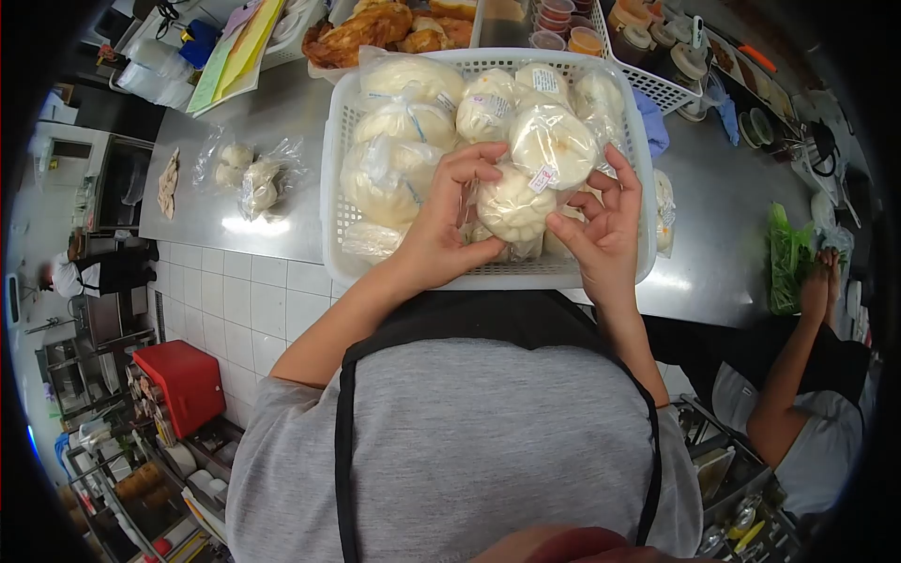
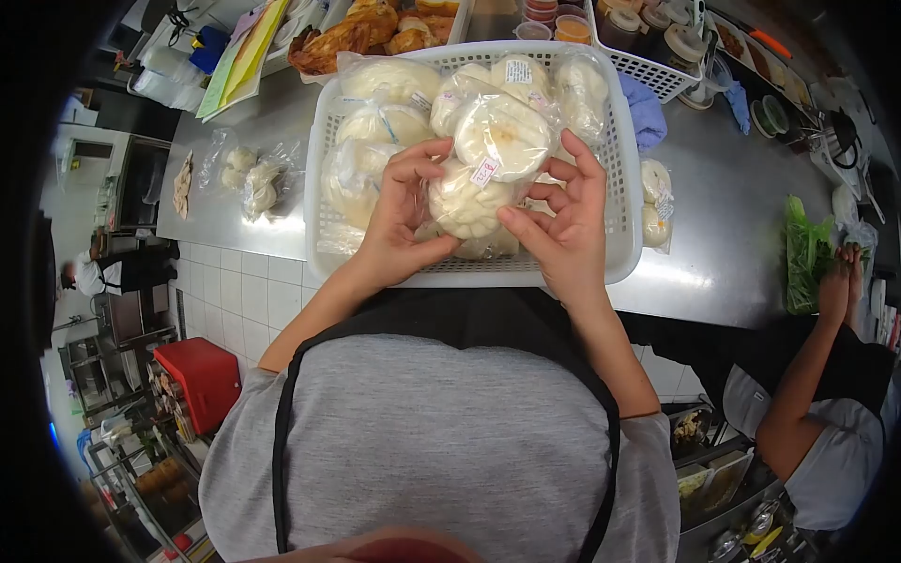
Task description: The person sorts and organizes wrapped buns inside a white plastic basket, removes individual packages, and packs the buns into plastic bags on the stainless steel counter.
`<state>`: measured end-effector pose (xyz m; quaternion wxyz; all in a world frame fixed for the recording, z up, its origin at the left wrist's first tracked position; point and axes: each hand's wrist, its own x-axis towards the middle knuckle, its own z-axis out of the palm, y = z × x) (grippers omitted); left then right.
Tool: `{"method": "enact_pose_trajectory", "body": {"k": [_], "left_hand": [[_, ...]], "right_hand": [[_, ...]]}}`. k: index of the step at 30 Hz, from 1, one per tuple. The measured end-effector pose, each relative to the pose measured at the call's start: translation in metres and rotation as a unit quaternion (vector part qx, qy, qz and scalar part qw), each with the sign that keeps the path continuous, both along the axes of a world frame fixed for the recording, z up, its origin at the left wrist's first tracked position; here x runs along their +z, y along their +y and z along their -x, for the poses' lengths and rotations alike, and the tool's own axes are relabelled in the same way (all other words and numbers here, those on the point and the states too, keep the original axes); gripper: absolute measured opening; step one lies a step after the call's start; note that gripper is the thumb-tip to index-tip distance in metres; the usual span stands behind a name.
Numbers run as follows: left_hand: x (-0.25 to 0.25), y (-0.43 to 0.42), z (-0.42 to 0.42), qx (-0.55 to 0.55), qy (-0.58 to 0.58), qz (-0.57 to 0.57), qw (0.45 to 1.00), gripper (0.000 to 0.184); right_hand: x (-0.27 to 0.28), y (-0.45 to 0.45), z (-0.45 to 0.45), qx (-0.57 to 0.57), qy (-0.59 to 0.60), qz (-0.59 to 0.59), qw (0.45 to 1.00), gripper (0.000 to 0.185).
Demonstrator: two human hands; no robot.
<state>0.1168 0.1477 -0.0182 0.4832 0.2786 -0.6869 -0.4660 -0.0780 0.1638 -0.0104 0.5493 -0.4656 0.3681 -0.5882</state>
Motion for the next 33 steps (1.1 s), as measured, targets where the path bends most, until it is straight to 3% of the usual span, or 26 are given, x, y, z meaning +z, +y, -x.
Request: {"method": "enact_pose_trajectory", "body": {"k": [2,5,6,7,11,13,14,16,17,20,22,23,28,30,33], "left_hand": [[0.002,0.001,0.0,0.002,-0.017,0.026,1.0,0.063],[0.016,0.009,-0.002,-0.031,0.02,-0.051,0.998,0.06],[0.022,0.013,-0.004,-0.039,0.048,-0.166,0.984,0.056],[0.025,0.015,-0.006,-0.047,0.075,-0.279,0.956,0.053],[0.029,0.016,-0.005,-0.108,0.009,-0.361,0.926,0.057],[0.028,0.013,-0.001,-0.097,0.084,-0.387,0.913,0.059],[0.028,0.012,-0.001,-0.099,0.083,-0.387,0.913,0.059],[0.025,0.012,-0.002,-0.105,-0.028,-0.253,0.961,0.069],[0.027,0.011,-0.004,-0.106,-0.029,-0.255,0.961,0.069],[0.039,0.001,-0.011,-0.153,-0.016,-0.301,0.941,0.074],[0.043,-0.008,-0.016,-0.033,-0.107,-0.159,0.981,0.072],[0.042,-0.011,-0.02,0.012,-0.148,-0.11,0.983,0.063],[0.05,-0.017,-0.028,0.039,-0.174,-0.105,0.978,0.049],[0.045,-0.019,-0.025,0.05,-0.251,-0.038,0.966,0.042],[0.042,-0.018,-0.016,0.029,-0.279,-0.028,0.959,0.035]], "right_hand": [[-0.001,0.001,0.005,0.0,0.0,-0.008,1.0,0.088],[-0.003,0.001,0.024,0.04,0.009,0.014,0.999,0.08],[-0.002,0.001,0.033,0.029,0.194,0.087,0.977,0.071],[-0.001,0.001,0.037,0.015,0.37,0.156,0.916,0.062],[0.001,0.006,0.031,0.012,0.365,0.195,0.91,0.044],[-0.004,0.006,0.035,0.105,0.272,0.049,0.955,0.041],[-0.004,0.007,0.035,0.103,0.271,0.048,0.956,0.041],[-0.003,0.01,0.033,0.13,0.164,-0.04,0.977,0.04],[-0.005,0.01,0.035,0.129,0.163,-0.043,0.977,0.04],[-0.018,0.004,0.048,0.041,0.0,-0.021,0.999,0.034],[-0.022,-0.002,0.066,-0.064,-0.051,-0.033,0.996,0.034],[-0.019,-0.005,0.073,-0.099,-0.058,-0.022,0.993,0.034],[-0.012,-0.006,0.108,-0.179,-0.062,0.003,0.982,0.032],[-0.012,-0.005,0.116,-0.204,0.016,0.047,0.978,0.029],[0.001,-0.003,0.111,-0.248,0.081,0.083,0.962,0.028]]}}
